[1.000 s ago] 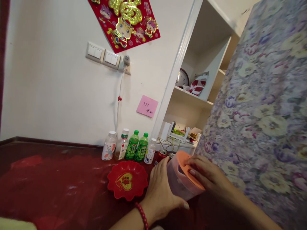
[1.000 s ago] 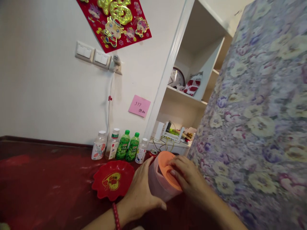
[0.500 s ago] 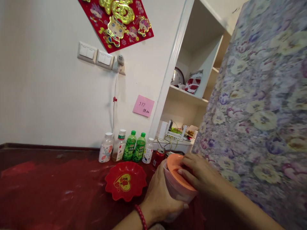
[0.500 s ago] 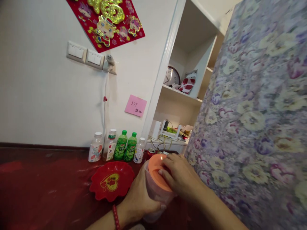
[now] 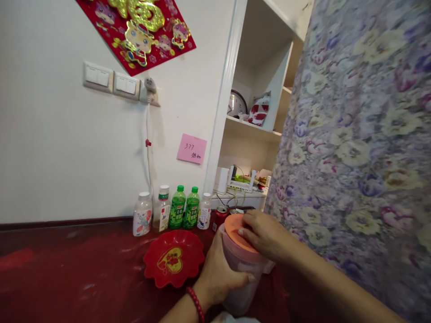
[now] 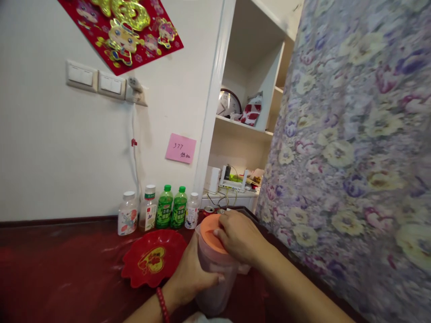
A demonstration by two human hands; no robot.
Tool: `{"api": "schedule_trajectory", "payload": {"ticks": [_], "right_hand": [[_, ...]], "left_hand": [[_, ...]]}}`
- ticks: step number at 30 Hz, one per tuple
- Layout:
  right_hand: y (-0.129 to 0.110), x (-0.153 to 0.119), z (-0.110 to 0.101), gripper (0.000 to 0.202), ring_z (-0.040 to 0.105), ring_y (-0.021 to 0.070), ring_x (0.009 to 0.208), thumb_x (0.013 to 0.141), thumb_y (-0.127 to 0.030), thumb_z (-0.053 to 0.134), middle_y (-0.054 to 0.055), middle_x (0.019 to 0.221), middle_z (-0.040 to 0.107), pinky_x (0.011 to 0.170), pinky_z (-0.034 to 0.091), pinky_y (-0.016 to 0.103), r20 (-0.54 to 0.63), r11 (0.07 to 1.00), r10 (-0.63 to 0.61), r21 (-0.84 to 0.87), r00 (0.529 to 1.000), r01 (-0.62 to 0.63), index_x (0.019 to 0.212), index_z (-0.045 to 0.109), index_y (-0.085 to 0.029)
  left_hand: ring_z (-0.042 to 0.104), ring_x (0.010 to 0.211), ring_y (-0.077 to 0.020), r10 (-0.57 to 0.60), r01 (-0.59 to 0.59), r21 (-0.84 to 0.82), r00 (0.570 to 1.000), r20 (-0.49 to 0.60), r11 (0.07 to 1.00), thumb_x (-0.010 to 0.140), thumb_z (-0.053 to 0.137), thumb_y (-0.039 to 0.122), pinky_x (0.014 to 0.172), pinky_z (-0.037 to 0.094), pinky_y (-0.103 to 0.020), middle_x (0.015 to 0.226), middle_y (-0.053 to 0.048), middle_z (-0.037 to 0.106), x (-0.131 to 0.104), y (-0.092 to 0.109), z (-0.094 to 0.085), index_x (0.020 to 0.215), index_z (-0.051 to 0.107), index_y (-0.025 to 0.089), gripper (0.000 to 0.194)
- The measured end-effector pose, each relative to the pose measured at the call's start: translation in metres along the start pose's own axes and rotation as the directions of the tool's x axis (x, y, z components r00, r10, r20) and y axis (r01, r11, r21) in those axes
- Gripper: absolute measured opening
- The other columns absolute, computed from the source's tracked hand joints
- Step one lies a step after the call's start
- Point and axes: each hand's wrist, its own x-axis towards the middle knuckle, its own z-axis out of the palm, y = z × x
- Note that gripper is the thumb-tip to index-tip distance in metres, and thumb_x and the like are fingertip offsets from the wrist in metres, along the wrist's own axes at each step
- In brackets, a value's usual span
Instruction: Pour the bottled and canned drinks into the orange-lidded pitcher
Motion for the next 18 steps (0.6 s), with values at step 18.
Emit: {"api": "schedule_trajectory", "payload": {"ticks": [18], "right_hand": [[-0.015, 0.004, -0.009, 0.030, 0.069, 0.0284, 0.096, 0.098, -0.036, 0.057, 0.016, 0.104, 0.076, 0.079, 0.042, 0.035, -0.024, 0.999, 0.036, -0.023, 0.999, -0.036, 0.097, 0.075, -0.012]], "left_hand": [[0.052, 0.137, -0.0383, -0.096, 0.106, -0.061, 0.984, 0.148, 0.992, 0.045, 0.089, 0.010, 0.119, 0.038, -0.051, 0.147, -0.011, 0.058, 0.017, 0.017, -0.019, 0.150, 0.043, 0.025, 0.115]]}}
